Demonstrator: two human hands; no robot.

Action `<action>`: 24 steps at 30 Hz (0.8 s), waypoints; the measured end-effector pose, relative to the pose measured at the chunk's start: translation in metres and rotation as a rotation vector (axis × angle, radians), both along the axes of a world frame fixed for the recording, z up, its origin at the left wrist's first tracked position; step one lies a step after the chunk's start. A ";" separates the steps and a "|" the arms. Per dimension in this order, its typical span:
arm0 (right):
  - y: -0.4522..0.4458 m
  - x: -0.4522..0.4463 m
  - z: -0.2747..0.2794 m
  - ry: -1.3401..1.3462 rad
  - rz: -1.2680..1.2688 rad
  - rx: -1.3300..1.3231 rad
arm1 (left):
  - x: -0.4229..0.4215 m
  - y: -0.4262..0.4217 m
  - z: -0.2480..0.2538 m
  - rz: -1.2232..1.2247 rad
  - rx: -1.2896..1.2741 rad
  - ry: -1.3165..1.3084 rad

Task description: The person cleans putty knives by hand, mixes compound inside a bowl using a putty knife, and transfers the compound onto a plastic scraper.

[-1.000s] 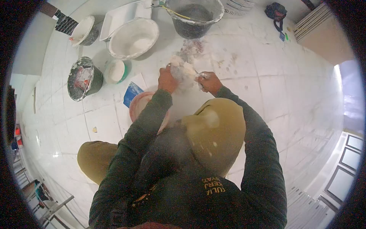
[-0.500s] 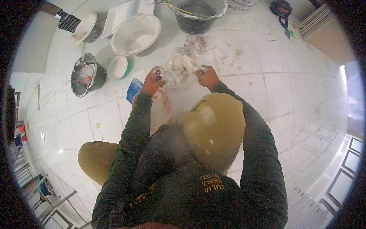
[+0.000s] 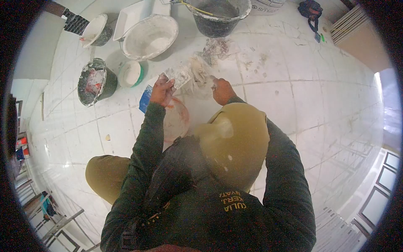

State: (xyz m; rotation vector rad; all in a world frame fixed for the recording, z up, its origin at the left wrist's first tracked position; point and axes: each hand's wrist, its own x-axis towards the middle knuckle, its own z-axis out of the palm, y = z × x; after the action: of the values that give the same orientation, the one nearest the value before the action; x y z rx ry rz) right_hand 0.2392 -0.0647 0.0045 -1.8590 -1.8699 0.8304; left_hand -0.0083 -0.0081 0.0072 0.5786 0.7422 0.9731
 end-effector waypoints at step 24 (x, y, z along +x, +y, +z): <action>-0.017 0.001 -0.011 -0.008 -0.013 0.113 | -0.003 -0.003 -0.008 -0.227 -0.085 -0.233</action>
State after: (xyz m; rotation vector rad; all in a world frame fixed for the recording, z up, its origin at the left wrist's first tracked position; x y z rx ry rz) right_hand 0.2399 -0.0813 -0.0064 -1.8060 -1.8675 0.6990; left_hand -0.0118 -0.0108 -0.0008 0.4546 0.4953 0.7786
